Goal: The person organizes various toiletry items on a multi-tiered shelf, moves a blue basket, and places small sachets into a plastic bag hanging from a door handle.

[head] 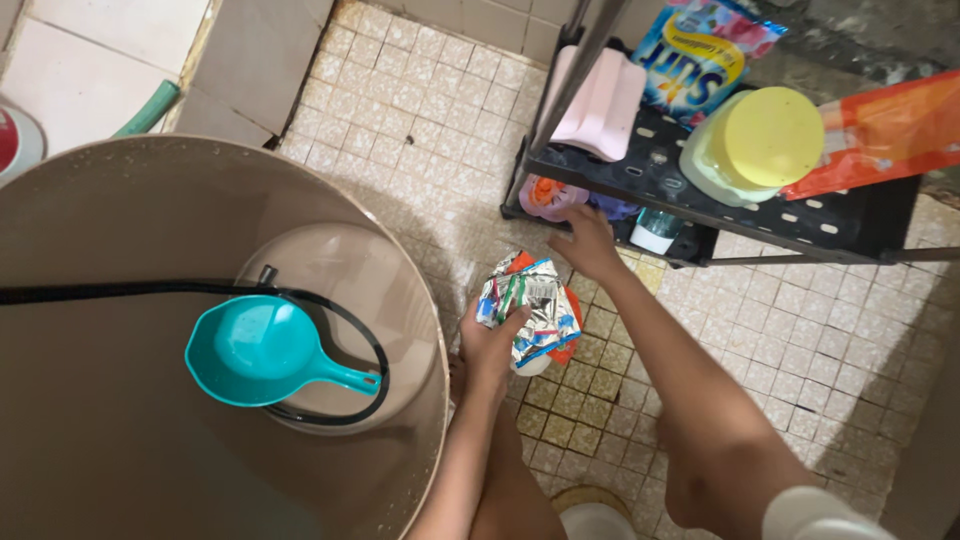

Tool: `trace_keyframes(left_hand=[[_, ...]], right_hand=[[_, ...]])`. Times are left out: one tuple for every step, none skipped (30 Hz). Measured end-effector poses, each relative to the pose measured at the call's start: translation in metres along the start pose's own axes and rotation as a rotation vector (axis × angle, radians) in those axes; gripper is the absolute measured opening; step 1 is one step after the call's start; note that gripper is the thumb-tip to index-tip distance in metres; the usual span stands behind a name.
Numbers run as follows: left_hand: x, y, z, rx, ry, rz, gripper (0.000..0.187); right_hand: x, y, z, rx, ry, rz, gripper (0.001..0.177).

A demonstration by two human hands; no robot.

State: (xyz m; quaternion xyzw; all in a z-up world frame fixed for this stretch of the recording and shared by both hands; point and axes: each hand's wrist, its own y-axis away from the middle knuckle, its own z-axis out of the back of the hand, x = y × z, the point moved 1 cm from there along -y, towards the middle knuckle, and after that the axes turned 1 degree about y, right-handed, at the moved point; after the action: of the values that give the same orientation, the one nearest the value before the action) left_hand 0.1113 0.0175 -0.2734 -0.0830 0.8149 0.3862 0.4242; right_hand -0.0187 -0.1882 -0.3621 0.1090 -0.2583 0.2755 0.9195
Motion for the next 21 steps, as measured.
trace_keyframes(left_hand=[[0.0, 0.001, 0.001, -0.003, 0.002, 0.001, 0.033], [-0.001, -0.001, 0.0, -0.001, 0.005, -0.001, 0.033], [-0.001, -0.002, -0.001, -0.004, 0.004, 0.001, 0.033], [-0.001, -0.001, -0.001, -0.006, 0.001, 0.004, 0.033], [-0.002, -0.001, -0.002, -0.009, -0.002, 0.007, 0.033], [-0.002, -0.001, -0.002, -0.007, 0.002, 0.009, 0.032], [-0.001, -0.001, -0.002, -0.004, 0.005, 0.011, 0.032], [-0.001, -0.001, -0.002, -0.001, 0.007, 0.013, 0.031], [0.0, 0.0, -0.002, -0.006, 0.006, 0.016, 0.031], [0.0, -0.001, -0.001, -0.011, 0.005, 0.017, 0.031], [0.0, -0.001, -0.001, -0.016, 0.004, 0.018, 0.031], [0.0, -0.001, -0.001, -0.021, 0.008, 0.02, 0.031], [0.001, -0.001, -0.001, -0.026, 0.012, 0.022, 0.031], [0.001, -0.002, -0.001, -0.03, 0.016, 0.023, 0.032], [0.001, -0.002, -0.001, -0.033, 0.019, 0.021, 0.032], [0.002, -0.002, -0.001, -0.037, 0.022, 0.019, 0.032], [0.003, -0.003, -0.001, -0.04, 0.025, 0.017, 0.033], [0.003, -0.003, -0.001, -0.042, 0.041, 0.008, 0.033], [0.004, -0.002, 0.0, -0.044, 0.057, 0.0, 0.034], [0.005, -0.003, 0.0, -0.045, 0.073, -0.008, 0.035], [0.005, -0.004, 0.0, -0.049, 0.057, -0.015, 0.035]], right_hand=[[-0.007, -0.005, -0.011, 0.062, 0.027, -0.04, 0.054], [-0.012, -0.013, -0.019, 0.119, 0.057, -0.079, 0.062], [-0.014, -0.018, -0.025, 0.175, 0.088, -0.118, 0.069], [-0.015, -0.02, -0.03, 0.193, 0.075, -0.131, 0.069], [-0.015, -0.022, -0.033, 0.211, 0.062, -0.143, 0.069], [-0.014, -0.022, -0.036, 0.229, 0.048, -0.158, 0.069], [-0.014, -0.022, -0.037, 0.231, 0.061, -0.167, 0.067], [-0.013, -0.022, -0.038, 0.232, 0.074, -0.177, 0.064], [-0.014, -0.021, -0.038, 0.232, 0.087, -0.187, 0.061], [-0.016, -0.022, -0.038, 0.187, 0.104, -0.175, 0.059], [-0.017, -0.024, -0.038, 0.142, 0.122, -0.163, 0.058], [-0.018, -0.025, -0.038, 0.098, 0.14, -0.151, 0.056], [-0.02, -0.025, -0.036, 0.077, 0.165, -0.136, 0.044], [-0.022, -0.024, -0.033, 0.056, 0.191, -0.121, 0.033], [-0.022, -0.024, -0.029, 0.035, 0.217, -0.107, 0.025], [-0.019, -0.022, -0.024, -0.071, 0.174, -0.06, 0.022], [-0.016, -0.018, -0.016, -0.176, 0.13, -0.012, 0.019], [-0.011, -0.011, -0.006, -0.28, 0.087, 0.034, 0.016], [-0.006, -0.004, 0.005, -0.332, -0.002, -0.023, 0.015], [0.001, 0.005, 0.018, -0.383, -0.09, -0.08, 0.016], [0.007, 0.016, 0.031, -0.435, -0.178, -0.138, 0.016]])
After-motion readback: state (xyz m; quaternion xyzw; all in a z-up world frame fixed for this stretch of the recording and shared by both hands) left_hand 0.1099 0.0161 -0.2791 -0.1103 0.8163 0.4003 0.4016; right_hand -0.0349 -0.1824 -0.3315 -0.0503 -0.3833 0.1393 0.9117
